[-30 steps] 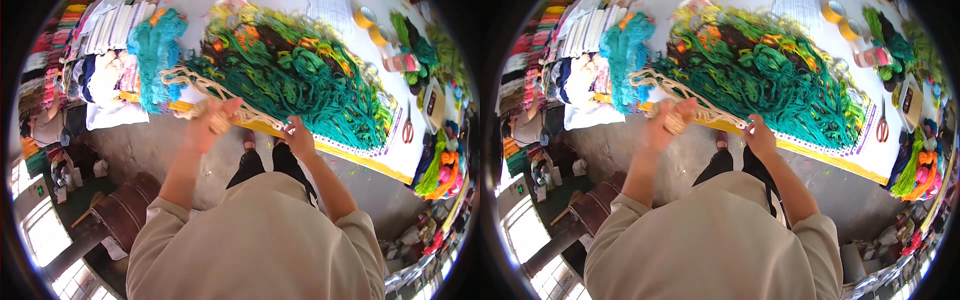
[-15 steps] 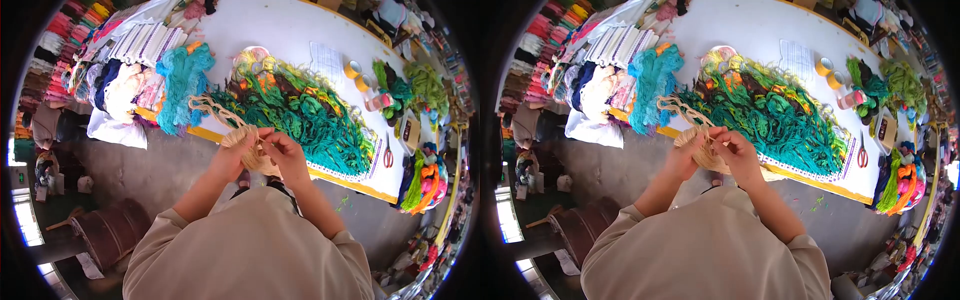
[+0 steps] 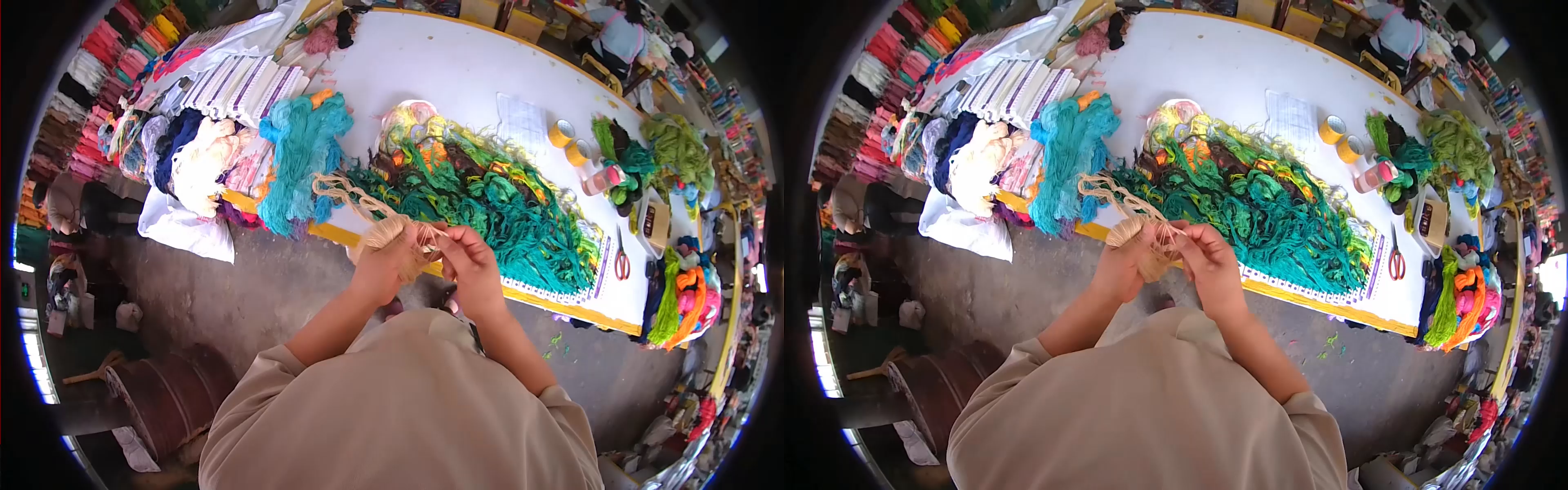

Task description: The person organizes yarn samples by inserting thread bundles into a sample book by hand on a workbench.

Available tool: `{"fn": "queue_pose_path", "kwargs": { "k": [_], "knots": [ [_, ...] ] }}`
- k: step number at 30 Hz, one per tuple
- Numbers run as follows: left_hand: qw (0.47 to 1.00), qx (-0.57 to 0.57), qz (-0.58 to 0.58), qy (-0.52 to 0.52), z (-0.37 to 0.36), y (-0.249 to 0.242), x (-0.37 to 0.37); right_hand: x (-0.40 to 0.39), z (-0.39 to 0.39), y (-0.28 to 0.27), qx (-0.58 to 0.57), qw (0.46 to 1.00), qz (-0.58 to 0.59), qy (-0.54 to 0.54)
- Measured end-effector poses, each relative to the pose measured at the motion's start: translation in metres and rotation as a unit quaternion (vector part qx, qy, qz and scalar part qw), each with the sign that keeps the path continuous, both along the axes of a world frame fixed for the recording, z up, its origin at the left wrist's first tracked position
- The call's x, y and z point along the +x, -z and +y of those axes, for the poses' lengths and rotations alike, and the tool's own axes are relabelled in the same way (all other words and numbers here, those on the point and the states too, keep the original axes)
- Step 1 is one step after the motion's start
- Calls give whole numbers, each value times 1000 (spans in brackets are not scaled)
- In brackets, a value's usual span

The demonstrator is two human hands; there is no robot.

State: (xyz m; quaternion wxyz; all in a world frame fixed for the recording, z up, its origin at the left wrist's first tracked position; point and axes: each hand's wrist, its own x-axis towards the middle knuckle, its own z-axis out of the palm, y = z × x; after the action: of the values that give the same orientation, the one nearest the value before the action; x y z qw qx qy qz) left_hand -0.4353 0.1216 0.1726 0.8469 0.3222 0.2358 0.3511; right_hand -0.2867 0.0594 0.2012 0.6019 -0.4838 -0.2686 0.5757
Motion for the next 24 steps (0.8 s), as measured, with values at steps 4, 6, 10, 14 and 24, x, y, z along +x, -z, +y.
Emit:
{"fn": "queue_pose_path", "kwargs": {
  "k": [4, 6, 10, 14, 24],
  "knots": [
    [998, 44, -32, 9, -2, -2, -4, -1, -3, 1, -23, 997, 67, 17],
    [998, 37, -19, 38, -4, -11, -6, -1, -5, 3, -18, 998, 58, 14],
    [993, 111, 28, 5, -11, -19, -1, -6, -9, -6, -9, 999, -36, -19],
    [971, 209, 116, 19, -18, -16, 0, -6, -15, -1, -17, 999, -17, -20],
    [991, 130, 26, 0, -27, -20, 4, -6, -27, -12, 11, 1000, -21, -10]
  ]
}}
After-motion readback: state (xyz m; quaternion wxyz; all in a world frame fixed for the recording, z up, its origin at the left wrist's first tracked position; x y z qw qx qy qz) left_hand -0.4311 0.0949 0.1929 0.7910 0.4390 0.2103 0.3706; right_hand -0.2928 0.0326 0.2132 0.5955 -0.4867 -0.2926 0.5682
